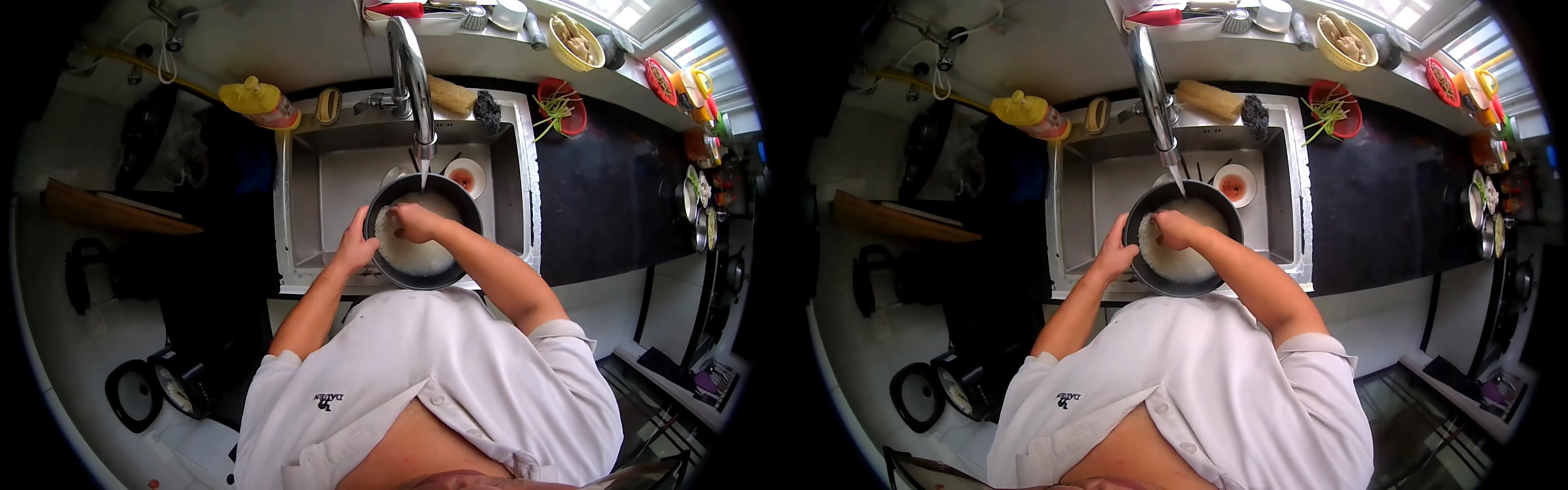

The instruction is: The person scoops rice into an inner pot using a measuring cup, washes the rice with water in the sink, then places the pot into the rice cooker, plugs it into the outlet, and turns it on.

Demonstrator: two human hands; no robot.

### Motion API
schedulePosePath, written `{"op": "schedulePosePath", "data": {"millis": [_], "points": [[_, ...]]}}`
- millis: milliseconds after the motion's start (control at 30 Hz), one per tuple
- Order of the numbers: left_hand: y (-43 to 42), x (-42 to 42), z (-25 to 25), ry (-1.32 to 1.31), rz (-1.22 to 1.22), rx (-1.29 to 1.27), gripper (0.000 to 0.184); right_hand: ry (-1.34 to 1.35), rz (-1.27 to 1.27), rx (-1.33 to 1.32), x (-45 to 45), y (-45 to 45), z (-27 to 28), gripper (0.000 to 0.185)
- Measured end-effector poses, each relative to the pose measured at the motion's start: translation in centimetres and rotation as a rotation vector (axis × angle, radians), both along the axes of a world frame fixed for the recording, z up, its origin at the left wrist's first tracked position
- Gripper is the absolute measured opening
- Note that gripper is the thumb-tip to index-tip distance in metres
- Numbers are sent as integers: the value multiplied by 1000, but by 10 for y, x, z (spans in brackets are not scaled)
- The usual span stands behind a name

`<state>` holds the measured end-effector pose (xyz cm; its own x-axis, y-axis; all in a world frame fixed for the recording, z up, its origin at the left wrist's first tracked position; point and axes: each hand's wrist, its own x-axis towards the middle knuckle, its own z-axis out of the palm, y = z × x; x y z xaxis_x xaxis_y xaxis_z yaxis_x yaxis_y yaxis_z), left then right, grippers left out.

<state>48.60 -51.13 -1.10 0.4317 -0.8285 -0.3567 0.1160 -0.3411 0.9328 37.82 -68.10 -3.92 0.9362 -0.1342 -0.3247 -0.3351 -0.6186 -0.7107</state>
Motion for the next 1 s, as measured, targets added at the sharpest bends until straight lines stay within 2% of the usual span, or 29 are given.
{"op": "schedulePosePath", "data": {"millis": [33,67,167,200,300,333,433,533,633,667,767,900,933,1000], "points": [[1,0,-1,13,11,-6,67,75,59,23,-1,-1,10,39],[1,0,-1,-5,10,-9,66,103,8,-15,-3,-4,15,40],[2,-1,-2,-62,6,-22,65,79,-94,-355,-10,-13,34,36],[3,0,-4,-84,1,-29,65,100,-44,-420,-13,-16,25,41],[3,1,-6,-60,-16,-27,64,211,78,-342,-29,-6,-6,43],[2,1,-6,-38,-21,-23,64,357,156,-287,-25,-5,-2,61],[0,0,-8,-47,18,-42,61,702,358,2,6,-14,45,67],[1,-2,-7,-61,32,-48,60,396,78,-226,9,3,47,60],[0,4,3,-99,-69,34,65,5,311,-357,4,25,7,56],[-1,4,1,-76,-53,6,65,-203,388,-503,-4,37,-25,52],[0,2,-6,-38,-3,-47,63,192,700,-212,-6,40,3,45],[0,0,-6,-72,21,-50,60,393,488,-69,-8,22,57,34],[0,0,-7,-81,20,-53,59,372,397,-125,-6,16,53,35],[1,1,-7,-104,13,-14,59,114,130,-257,-4,9,29,33]]}}
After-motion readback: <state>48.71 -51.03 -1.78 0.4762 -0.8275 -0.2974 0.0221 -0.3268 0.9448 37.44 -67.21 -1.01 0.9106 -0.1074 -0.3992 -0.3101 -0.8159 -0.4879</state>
